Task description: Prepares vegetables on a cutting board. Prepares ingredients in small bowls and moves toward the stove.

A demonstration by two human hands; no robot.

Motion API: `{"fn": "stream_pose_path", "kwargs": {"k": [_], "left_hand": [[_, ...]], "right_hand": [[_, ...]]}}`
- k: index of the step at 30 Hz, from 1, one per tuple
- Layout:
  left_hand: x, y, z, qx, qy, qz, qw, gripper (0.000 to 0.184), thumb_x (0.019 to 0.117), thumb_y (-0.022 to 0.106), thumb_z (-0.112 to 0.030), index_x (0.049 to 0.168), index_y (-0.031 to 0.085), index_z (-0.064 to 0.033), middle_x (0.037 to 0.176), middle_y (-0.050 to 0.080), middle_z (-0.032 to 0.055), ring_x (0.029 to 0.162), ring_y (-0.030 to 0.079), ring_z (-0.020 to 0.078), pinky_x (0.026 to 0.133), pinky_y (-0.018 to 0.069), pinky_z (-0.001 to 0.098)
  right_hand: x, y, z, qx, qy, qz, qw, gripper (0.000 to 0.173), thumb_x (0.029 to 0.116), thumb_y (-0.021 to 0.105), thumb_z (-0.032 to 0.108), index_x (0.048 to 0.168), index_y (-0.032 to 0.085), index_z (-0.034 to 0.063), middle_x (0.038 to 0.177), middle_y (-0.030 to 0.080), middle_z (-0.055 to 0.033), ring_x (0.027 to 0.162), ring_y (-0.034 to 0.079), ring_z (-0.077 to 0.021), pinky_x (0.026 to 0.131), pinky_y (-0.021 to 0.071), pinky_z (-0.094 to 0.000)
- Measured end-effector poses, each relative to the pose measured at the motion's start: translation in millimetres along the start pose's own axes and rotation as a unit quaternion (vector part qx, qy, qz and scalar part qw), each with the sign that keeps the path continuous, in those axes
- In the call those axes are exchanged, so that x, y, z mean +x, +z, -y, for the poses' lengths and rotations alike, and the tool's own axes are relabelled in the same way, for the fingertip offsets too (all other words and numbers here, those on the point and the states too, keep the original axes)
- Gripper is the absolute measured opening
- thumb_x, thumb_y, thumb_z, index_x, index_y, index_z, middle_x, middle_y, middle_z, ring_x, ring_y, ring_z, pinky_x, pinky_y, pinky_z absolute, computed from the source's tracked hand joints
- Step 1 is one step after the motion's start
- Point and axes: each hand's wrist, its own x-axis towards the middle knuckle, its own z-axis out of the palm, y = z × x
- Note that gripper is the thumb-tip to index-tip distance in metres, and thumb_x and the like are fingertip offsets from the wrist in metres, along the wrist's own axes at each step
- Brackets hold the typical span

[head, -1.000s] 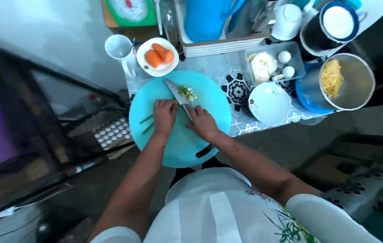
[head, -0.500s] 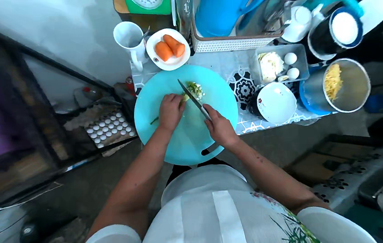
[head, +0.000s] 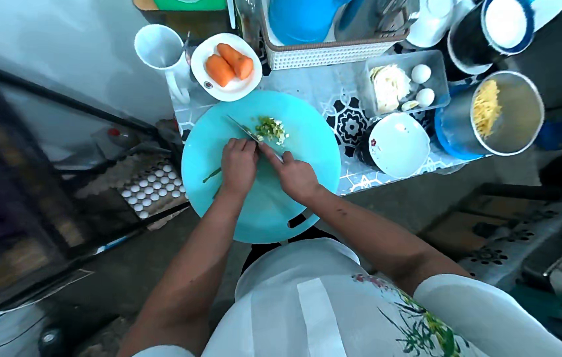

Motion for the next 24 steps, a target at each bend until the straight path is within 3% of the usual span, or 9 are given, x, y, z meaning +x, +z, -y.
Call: {"fn": "stream_pose_path", "kwargs": {"k": [5,7,11,13,15,17,20,22,24], "left_hand": [[-6.3,3.8,4.7,-0.042,-0.002,-0.047,0.998,0.018,0.1020,0.061,-0.010,0.104,0.074,0.0022,0.101,0.073,0.0200,0.104,0.069,0.0391,0.095,0.0546,0.0500],[-5.5,1.6,1.8,-0.038,-0.007,-0.040,0.998,0.016,0.1008,0.061,-0.007,0.099,0.072,0.0047,0.099,0.072,0.0217,0.103,0.069,0.0403,0.093,0.0550,0.0508],[-5.2,-1.0,-2.8,-0.008,-0.013,-0.017,1.000,0.012,0.0984,0.063,-0.002,0.098,0.072,0.0065,0.101,0.072,0.0234,0.106,0.068,0.0421,0.094,0.0545,0.0528],[-7.5,0.7,-3.2,-0.005,-0.007,-0.019,1.000,0.013,0.0982,0.062,-0.001,0.100,0.072,0.0065,0.104,0.072,0.0230,0.109,0.067,0.0420,0.096,0.0538,0.0524],[-10.6,0.3,-4.5,-0.015,-0.007,-0.023,1.000,0.015,0.0981,0.060,0.001,0.103,0.072,0.0060,0.112,0.072,0.0221,0.113,0.067,0.0406,0.099,0.0536,0.0511],[-12.6,-2.4,-4.0,-0.028,-0.020,-0.010,0.999,0.019,0.0999,0.057,0.000,0.110,0.073,0.0039,0.118,0.070,0.0205,0.116,0.066,0.0381,0.100,0.0532,0.0496],[-13.2,-6.8,-3.7,-0.040,-0.037,-0.012,0.998,0.017,0.1005,0.058,-0.002,0.107,0.074,0.0038,0.115,0.070,0.0214,0.112,0.067,0.0387,0.098,0.0541,0.0508],[-12.3,-6.5,-3.2,-0.025,-0.046,-0.022,0.998,0.014,0.0983,0.060,-0.001,0.100,0.074,0.0034,0.108,0.072,0.0212,0.110,0.067,0.0407,0.098,0.0526,0.0534],[-11.3,-7.9,-2.1,-0.015,-0.057,-0.021,0.998,0.012,0.0976,0.062,-0.001,0.096,0.074,0.0035,0.104,0.074,0.0204,0.110,0.066,0.0417,0.100,0.0507,0.0546]], "right_hand": [[-16.8,-23.0,-23.8,0.059,-0.005,0.043,0.997,0.059,0.1092,0.050,0.026,0.163,0.028,0.0339,0.101,0.066,-0.0188,0.072,0.067,-0.0352,0.062,0.0565,-0.0517],[-28.2,-26.9,-18.1,0.023,-0.008,0.041,0.999,0.062,0.1071,0.051,0.018,0.163,0.029,0.0347,0.102,0.064,-0.0197,0.067,0.066,-0.0335,0.058,0.0559,-0.0488],[-20.1,-7.9,-6.4,0.000,0.001,0.062,0.998,0.082,0.1004,0.056,0.004,0.165,0.020,0.0391,0.112,0.060,-0.0248,0.071,0.067,-0.0358,0.060,0.0568,-0.0483],[-9.2,-1.7,-7.7,0.008,-0.007,0.057,0.998,0.083,0.1005,0.057,0.005,0.164,0.018,0.0410,0.113,0.061,-0.0252,0.071,0.067,-0.0365,0.061,0.0566,-0.0491],[2.7,-12.3,-9.6,0.035,-0.007,0.094,0.995,0.075,0.1059,0.048,0.010,0.165,0.014,0.0414,0.117,0.062,-0.0257,0.082,0.069,-0.0407,0.069,0.0569,-0.0547],[9.2,-23.3,-17.3,0.095,-0.016,0.090,0.991,0.060,0.1108,0.044,0.022,0.165,0.022,0.0364,0.110,0.068,-0.0240,0.091,0.070,-0.0434,0.076,0.0564,-0.0595],[-8.1,-31.6,-15.1,0.061,-0.012,0.066,0.996,0.058,0.1110,0.045,0.026,0.164,0.024,0.0384,0.108,0.065,-0.0210,0.080,0.069,-0.0386,0.067,0.0566,-0.0547],[-24.2,-25.8,-7.1,0.019,-0.014,0.049,0.998,0.068,0.1062,0.052,0.015,0.163,0.024,0.0406,0.109,0.063,-0.0217,0.069,0.066,-0.0356,0.059,0.0561,-0.0505],[-24.4,-11.8,-2.9,0.003,-0.006,0.063,0.998,0.079,0.1025,0.054,0.007,0.164,0.020,0.0429,0.112,0.060,-0.0233,0.071,0.066,-0.0356,0.061,0.0563,-0.0490]]}}
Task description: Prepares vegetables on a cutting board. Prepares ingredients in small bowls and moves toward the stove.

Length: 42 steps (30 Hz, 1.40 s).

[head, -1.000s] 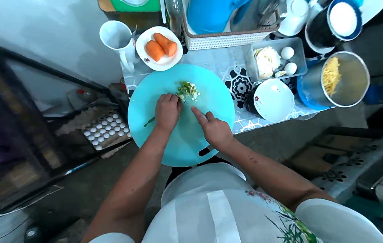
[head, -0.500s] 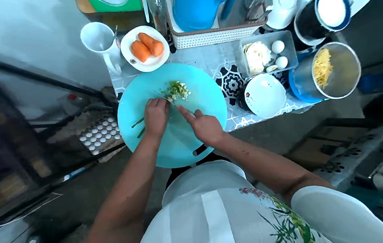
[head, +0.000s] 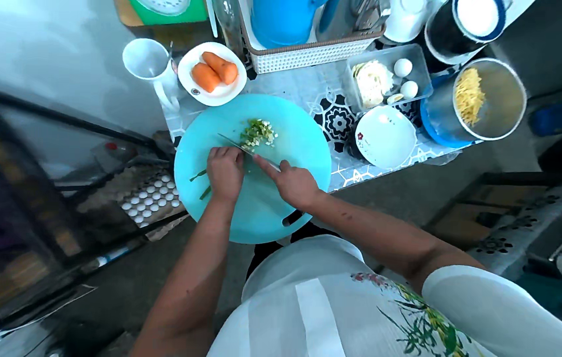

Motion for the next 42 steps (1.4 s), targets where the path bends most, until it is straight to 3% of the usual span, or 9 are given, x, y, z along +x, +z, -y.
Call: {"fn": "stream_pose_path", "kwargs": {"k": [6,9,13,17,21,24,28,38,42], "left_hand": [[0.0,-7.8,4.2,-0.047,-0.034,0.014,0.998,0.014,0.1002,0.062,-0.006,0.104,0.073,0.0017,0.105,0.074,0.0195,0.108,0.068,0.0386,0.098,0.0518,0.0531],[-0.4,-6.1,7.9,-0.046,-0.025,0.006,0.999,0.012,0.0994,0.063,-0.005,0.102,0.072,0.0034,0.105,0.073,0.0208,0.107,0.068,0.0393,0.097,0.0526,0.0533],[-3.5,-3.1,6.2,-0.010,0.004,0.015,1.000,0.014,0.0990,0.061,-0.003,0.102,0.072,0.0052,0.105,0.073,0.0229,0.109,0.068,0.0420,0.097,0.0532,0.0548],[-10.1,-4.4,9.6,0.000,0.033,0.014,0.999,0.018,0.0996,0.059,-0.002,0.107,0.074,0.0035,0.109,0.073,0.0207,0.113,0.067,0.0396,0.099,0.0534,0.0516],[-11.8,-3.9,14.4,-0.015,0.030,0.007,0.999,0.015,0.0996,0.058,0.000,0.104,0.072,0.0042,0.111,0.072,0.0215,0.112,0.067,0.0402,0.098,0.0539,0.0523],[-10.1,-4.2,14.0,-0.020,0.017,0.021,0.999,0.015,0.1005,0.059,-0.002,0.104,0.072,0.0044,0.114,0.070,0.0224,0.112,0.067,0.0402,0.098,0.0538,0.0531],[-8.7,-7.7,16.2,-0.018,0.015,0.020,1.000,0.016,0.1012,0.059,-0.003,0.103,0.073,0.0035,0.112,0.070,0.0215,0.112,0.066,0.0399,0.098,0.0528,0.0534],[-20.9,1.5,21.9,-0.006,0.038,-0.046,0.998,0.016,0.1009,0.059,-0.004,0.101,0.073,0.0036,0.100,0.073,0.0203,0.104,0.069,0.0386,0.095,0.0544,0.0491],[-19.3,-7.4,22.9,-0.029,0.015,-0.018,0.999,0.015,0.1001,0.059,-0.003,0.101,0.072,0.0045,0.102,0.072,0.0219,0.105,0.069,0.0400,0.094,0.0548,0.0525]], "right_hand": [[27.1,-14.4,4.4,0.015,-0.009,0.026,1.000,0.063,0.1107,0.044,0.022,0.164,0.017,0.0423,0.119,0.063,-0.0243,0.087,0.069,-0.0420,0.071,0.0565,-0.0559],[7.2,-7.5,5.3,0.000,-0.025,-0.015,1.000,0.076,0.1025,0.056,0.010,0.164,0.022,0.0407,0.110,0.062,-0.0231,0.070,0.066,-0.0366,0.058,0.0556,-0.0502],[20.0,7.1,5.5,-0.012,-0.006,0.013,1.000,0.080,0.1032,0.049,0.005,0.164,0.015,0.0448,0.115,0.060,-0.0259,0.077,0.068,-0.0393,0.064,0.0567,-0.0516],[33.7,-10.3,4.3,0.052,-0.019,0.020,0.998,0.060,0.1111,0.043,0.024,0.164,0.021,0.0397,0.110,0.068,-0.0228,0.089,0.069,-0.0423,0.073,0.0563,-0.0578],[3.8,0.2,5.6,0.023,-0.024,-0.020,0.999,0.068,0.1057,0.053,0.016,0.163,0.025,0.0403,0.106,0.064,-0.0216,0.071,0.067,-0.0363,0.059,0.0557,-0.0516],[11.5,13.9,5.6,-0.001,-0.007,0.009,1.000,0.077,0.1045,0.051,0.010,0.163,0.017,0.0461,0.112,0.062,-0.0239,0.072,0.067,-0.0373,0.061,0.0561,-0.0512],[26.6,-10.6,9.9,0.034,-0.011,0.027,0.999,0.058,0.1113,0.042,0.026,0.163,0.022,0.0431,0.107,0.067,-0.0221,0.087,0.069,-0.0419,0.071,0.0559,-0.0569],[23.8,-0.1,15.2,0.044,-0.017,0.002,0.999,0.059,0.1104,0.046,0.024,0.163,0.024,0.0399,0.105,0.068,-0.0209,0.084,0.069,-0.0398,0.070,0.0564,-0.0550],[5.3,0.1,19.1,0.025,-0.024,-0.028,0.999,0.061,0.1082,0.052,0.025,0.162,0.028,0.0393,0.102,0.065,-0.0192,0.070,0.066,-0.0353,0.058,0.0553,-0.0505]]}}
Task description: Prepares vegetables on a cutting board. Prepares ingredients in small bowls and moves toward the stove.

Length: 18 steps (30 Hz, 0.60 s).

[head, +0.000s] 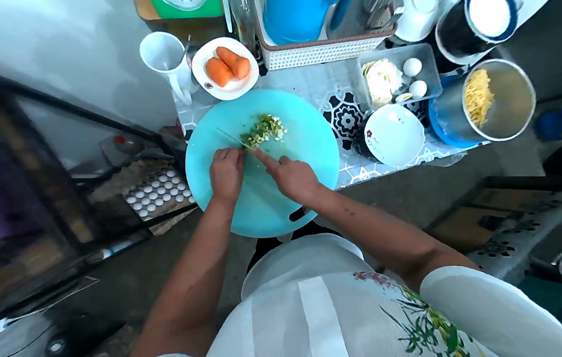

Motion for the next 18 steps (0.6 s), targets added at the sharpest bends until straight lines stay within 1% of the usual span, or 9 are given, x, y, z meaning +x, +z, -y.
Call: {"fn": "stream_pose_path", "kwargs": {"k": [1,3,6,7,9,11,14,16,18], "left_hand": [[1.3,-1.7,-1.2,0.000,-0.006,0.006,1.000,0.014,0.0994,0.060,-0.002,0.100,0.072,0.0047,0.102,0.072,0.0223,0.105,0.069,0.0403,0.093,0.0550,0.0531],[3.6,-4.7,-3.1,0.000,-0.018,0.019,1.000,0.012,0.0987,0.061,-0.001,0.098,0.071,0.0056,0.102,0.072,0.0231,0.104,0.069,0.0408,0.093,0.0552,0.0538],[8.2,-9.7,-2.6,0.001,-0.034,0.040,0.999,0.013,0.0990,0.061,-0.002,0.097,0.071,0.0058,0.102,0.071,0.0228,0.104,0.069,0.0398,0.094,0.0548,0.0530],[8.7,-10.4,-2.6,0.001,-0.035,0.040,0.999,0.012,0.0987,0.062,-0.002,0.096,0.071,0.0060,0.100,0.071,0.0226,0.103,0.069,0.0397,0.093,0.0550,0.0528],[9.4,-10.8,-1.4,-0.001,-0.034,0.045,0.998,0.011,0.0978,0.062,0.000,0.095,0.070,0.0068,0.100,0.070,0.0230,0.102,0.069,0.0403,0.092,0.0549,0.0535],[7.4,-9.5,-1.1,-0.002,-0.026,0.048,0.999,0.010,0.0970,0.061,0.002,0.096,0.070,0.0067,0.102,0.071,0.0236,0.105,0.068,0.0409,0.094,0.0547,0.0540],[2.6,-6.9,-1.6,0.013,-0.011,0.050,0.999,0.013,0.0984,0.059,0.002,0.099,0.071,0.0071,0.105,0.071,0.0242,0.107,0.068,0.0422,0.095,0.0545,0.0533],[1.7,-7.6,-1.4,0.019,-0.012,0.052,0.998,0.014,0.0986,0.059,0.003,0.100,0.071,0.0077,0.107,0.071,0.0241,0.109,0.067,0.0419,0.097,0.0539,0.0532],[1.6,-9.0,-2.1,0.015,-0.018,0.053,0.998,0.013,0.0984,0.059,0.003,0.100,0.071,0.0080,0.109,0.071,0.0243,0.111,0.067,0.0419,0.098,0.0532,0.0533]], "right_hand": [[-1.5,4.7,0.4,-0.007,0.009,0.018,1.000,0.064,0.1083,0.051,0.023,0.163,0.024,0.0416,0.106,0.064,-0.0206,0.071,0.066,-0.0360,0.060,0.0555,-0.0509],[3.9,16.0,-3.7,-0.013,0.007,0.030,0.999,0.066,0.1084,0.049,0.020,0.163,0.020,0.0440,0.106,0.064,-0.0217,0.072,0.067,-0.0372,0.061,0.0561,-0.0512],[22.4,6.6,-2.9,-0.006,0.002,0.050,0.999,0.058,0.1120,0.040,0.026,0.163,0.020,0.0444,0.107,0.067,-0.0223,0.083,0.069,-0.0414,0.069,0.0559,-0.0561],[22.9,-0.3,-1.2,-0.003,-0.001,0.049,0.999,0.056,0.1120,0.041,0.028,0.163,0.023,0.0431,0.105,0.068,-0.0216,0.084,0.069,-0.0414,0.069,0.0559,-0.0564],[13.9,-5.5,0.9,-0.016,-0.012,0.026,0.999,0.058,0.1103,0.046,0.027,0.163,0.026,0.0409,0.099,0.066,-0.0191,0.077,0.068,-0.0380,0.062,0.0554,-0.0528],[2.9,1.0,2.5,-0.026,-0.007,0.031,0.999,0.063,0.1091,0.049,0.024,0.163,0.022,0.0427,0.101,0.064,-0.0194,0.072,0.066,-0.0362,0.059,0.0549,-0.0507],[10.5,15.0,-1.1,-0.028,0.002,0.061,0.998,0.069,0.1089,0.045,0.017,0.164,0.015,0.0458,0.110,0.064,-0.0228,0.079,0.068,-0.0392,0.066,0.0563,-0.0532],[23.4,8.7,0.7,-0.017,-0.003,0.071,0.997,0.063,0.1109,0.041,0.021,0.164,0.016,0.0445,0.109,0.065,-0.0233,0.085,0.069,-0.0417,0.070,0.0561,-0.0562],[25.4,-4.4,3.6,0.001,-0.008,0.072,0.997,0.059,0.1114,0.042,0.026,0.164,0.019,0.0416,0.104,0.067,-0.0220,0.087,0.069,-0.0420,0.071,0.0559,-0.0572]]}}
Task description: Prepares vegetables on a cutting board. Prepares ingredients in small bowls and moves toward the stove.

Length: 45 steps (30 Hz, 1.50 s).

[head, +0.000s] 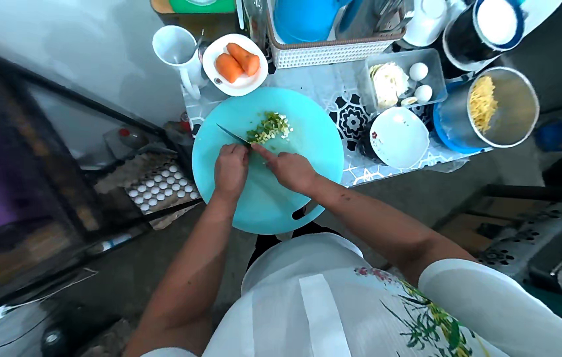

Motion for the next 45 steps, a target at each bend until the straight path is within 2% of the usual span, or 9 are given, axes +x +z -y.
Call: {"fn": "stream_pose_path", "kwargs": {"k": [4,13,18,22,24,29,34,39,45], "left_hand": [[-1.0,1.9,0.9,-0.007,-0.006,-0.012,1.000,0.011,0.0966,0.061,0.004,0.098,0.071,0.0068,0.105,0.071,0.0234,0.108,0.068,0.0409,0.096,0.0543,0.0522],[-22.2,8.6,14.0,0.010,0.053,-0.042,0.998,0.021,0.0999,0.058,0.001,0.113,0.075,0.0017,0.121,0.073,0.0165,0.114,0.068,0.0375,0.100,0.0529,0.0499],[-18.8,2.7,7.7,-0.016,0.007,-0.039,0.999,0.013,0.0984,0.060,0.003,0.102,0.072,0.0051,0.109,0.071,0.0230,0.110,0.067,0.0416,0.096,0.0542,0.0525],[-9.1,-10.5,7.2,-0.054,-0.073,0.000,0.996,0.014,0.0993,0.062,-0.003,0.107,0.072,0.0033,0.106,0.072,0.0209,0.107,0.068,0.0381,0.098,0.0527,0.0529],[-5.0,-16.5,8.4,-0.065,-0.106,0.022,0.992,0.018,0.0982,0.066,-0.005,0.114,0.068,0.0038,0.105,0.072,0.0207,0.105,0.069,0.0370,0.096,0.0534,0.0541],[-6.5,-15.2,-0.9,0.008,-0.121,0.052,0.991,0.015,0.1002,0.061,-0.005,0.101,0.070,0.0065,0.104,0.068,0.0268,0.108,0.065,0.0448,0.095,0.0518,0.0587],[-19.3,-5.4,-2.8,0.056,-0.086,0.035,0.994,0.021,0.1033,0.054,-0.005,0.109,0.071,0.0070,0.113,0.067,0.0275,0.114,0.062,0.0466,0.098,0.0510,0.0574],[-17.5,-9.2,-6.3,0.059,-0.112,0.047,0.991,0.019,0.1026,0.055,-0.003,0.107,0.069,0.0076,0.112,0.066,0.0285,0.114,0.062,0.0470,0.097,0.0517,0.0584],[-15.2,-18.5,-3.8,0.027,-0.163,0.045,0.985,0.015,0.1007,0.062,-0.008,0.102,0.070,0.0042,0.106,0.067,0.0255,0.109,0.064,0.0450,0.091,0.0521,0.0599]], "right_hand": [[-22.9,11.4,1.5,-0.001,0.003,-0.033,0.999,0.062,0.1092,0.049,0.025,0.163,0.024,0.0409,0.098,0.066,-0.0180,0.075,0.067,-0.0360,0.062,0.0560,-0.0517],[-7.1,-3.2,0.8,0.042,-0.010,-0.006,0.999,0.057,0.1114,0.044,0.030,0.164,0.024,0.0383,0.098,0.069,-0.0189,0.086,0.069,-0.0404,0.071,0.0557,-0.0569],[-24.0,26.8,8.9,-0.033,0.022,-0.009,0.999,0.078,0.1045,0.053,0.011,0.164,0.016,0.0457,0.109,0.062,-0.0232,0.073,0.067,-0.0372,0.061,0.0560,-0.0510],[-4.5,16.0,5.6,0.014,-0.006,-0.018,1.000,0.059,0.1109,0.044,0.025,0.164,0.022,0.0411,0.101,0.068,-0.0204,0.084,0.069,-0.0404,0.070,0.0562,-0.0563],[-12.8,11.0,8.1,0.013,-0.023,-0.052,0.998,0.058,0.1092,0.050,0.028,0.162,0.029,0.0379,0.093,0.067,-0.0164,0.075,0.068,-0.0363,0.061,0.0558,-0.0522],[-17.7,29.5,13.8,-0.032,0.010,-0.001,0.999,0.080,0.1038,0.053,0.010,0.163,0.015,0.0474,0.112,0.062,-0.0228,0.073,0.067,-0.0364,0.061,0.0563,-0.0506],[-9.1,17.4,16.3,-0.018,-0.010,-0.013,1.000,0.062,0.1100,0.047,0.025,0.164,0.020,0.0426,0.107,0.065,-0.0204,0.076,0.068,-0.0375,0.063,0.0562,-0.0522],[-21.6,27.3,19.1,-0.010,0.020,0.030,0.999,0.078,0.1053,0.050,0.009,0.164,0.013,0.0464,0.114,0.062,-0.0236,0.079,0.068,-0.0379,0.066,0.0566,-0.0516],[-15.3,14.2,17.9,-0.004,-0.017,-0.003,1.000,0.062,0.1096,0.048,0.026,0.163,0.022,0.0429,0.103,0.066,-0.0192,0.077,0.068,-0.0373,0.064,0.0562,-0.0522]]}}
